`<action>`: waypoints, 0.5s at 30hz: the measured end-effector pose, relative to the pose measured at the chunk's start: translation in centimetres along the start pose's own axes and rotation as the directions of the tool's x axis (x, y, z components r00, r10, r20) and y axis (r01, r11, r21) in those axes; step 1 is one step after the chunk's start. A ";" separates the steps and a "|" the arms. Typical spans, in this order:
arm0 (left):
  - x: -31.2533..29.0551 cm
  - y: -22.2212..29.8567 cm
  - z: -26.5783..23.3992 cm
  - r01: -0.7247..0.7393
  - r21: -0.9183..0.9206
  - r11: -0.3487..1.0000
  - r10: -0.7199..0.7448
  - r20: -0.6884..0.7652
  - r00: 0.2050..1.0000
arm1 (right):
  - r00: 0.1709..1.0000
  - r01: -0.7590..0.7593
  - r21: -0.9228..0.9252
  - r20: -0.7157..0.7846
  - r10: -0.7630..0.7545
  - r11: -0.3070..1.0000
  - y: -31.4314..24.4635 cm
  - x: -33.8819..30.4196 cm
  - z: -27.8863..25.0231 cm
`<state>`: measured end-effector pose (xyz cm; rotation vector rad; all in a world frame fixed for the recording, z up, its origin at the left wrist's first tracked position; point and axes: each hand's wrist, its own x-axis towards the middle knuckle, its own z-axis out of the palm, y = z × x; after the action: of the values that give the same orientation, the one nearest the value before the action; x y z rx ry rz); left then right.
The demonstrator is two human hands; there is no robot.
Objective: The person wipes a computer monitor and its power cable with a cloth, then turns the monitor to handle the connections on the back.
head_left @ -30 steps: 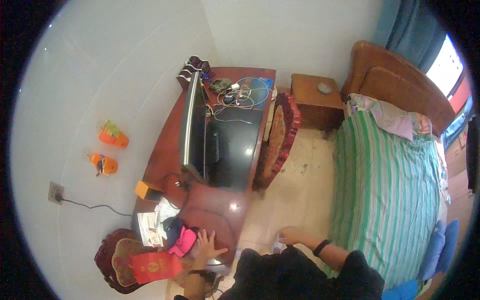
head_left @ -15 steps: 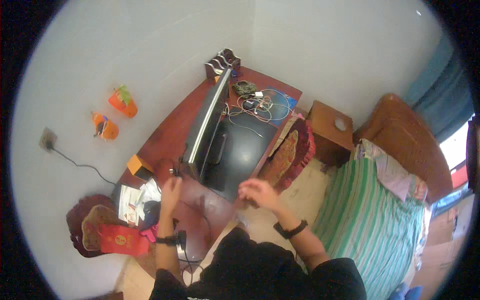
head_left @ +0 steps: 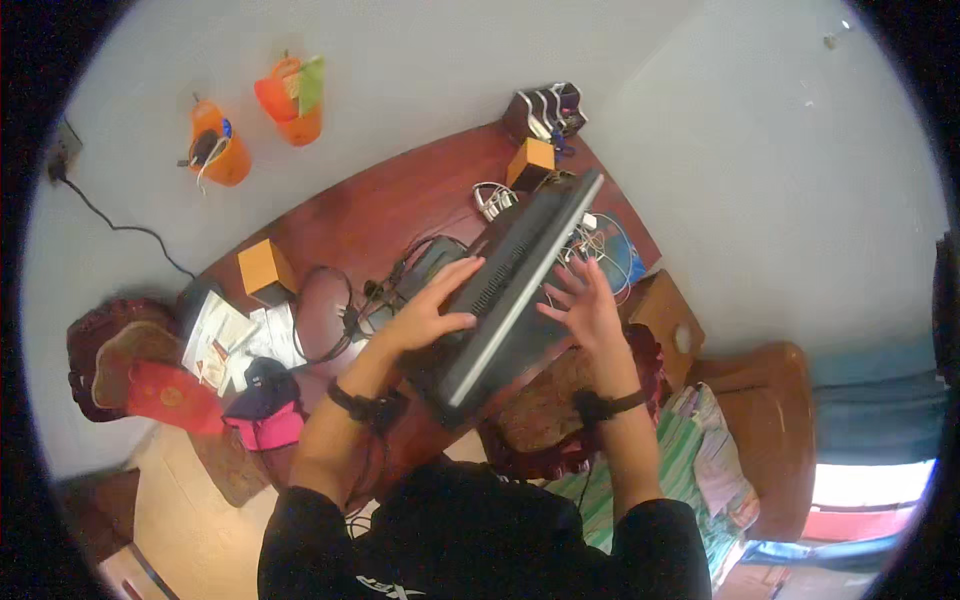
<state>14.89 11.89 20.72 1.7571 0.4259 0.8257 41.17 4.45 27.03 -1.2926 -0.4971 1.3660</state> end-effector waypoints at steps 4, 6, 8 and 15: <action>0.0 0.4 1.3 0.012 0.088 0.996 -0.010 -0.028 1.000 | 0.996 0.021 0.061 0.083 -0.026 0.998 -0.2 0.8 -0.6; -0.1 0.6 2.3 0.039 0.179 0.983 -0.034 -0.026 0.999 | 0.999 0.018 0.123 0.032 -0.022 0.992 0.2 0.6 -1.5; -0.2 1.1 3.8 0.046 0.250 0.967 -0.032 -0.060 0.998 | 0.997 0.075 0.105 -0.027 -0.073 0.992 0.0 0.2 -1.6; 0.0 3.3 9.6 0.122 0.413 0.902 -0.118 -0.035 0.992 | 0.991 0.015 0.072 -0.134 -0.005 0.997 0.1 0.7 -4.2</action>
<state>21.33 4.24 22.23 2.0933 0.7533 0.6874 44.95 3.43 25.34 -1.3104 -0.3584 1.2675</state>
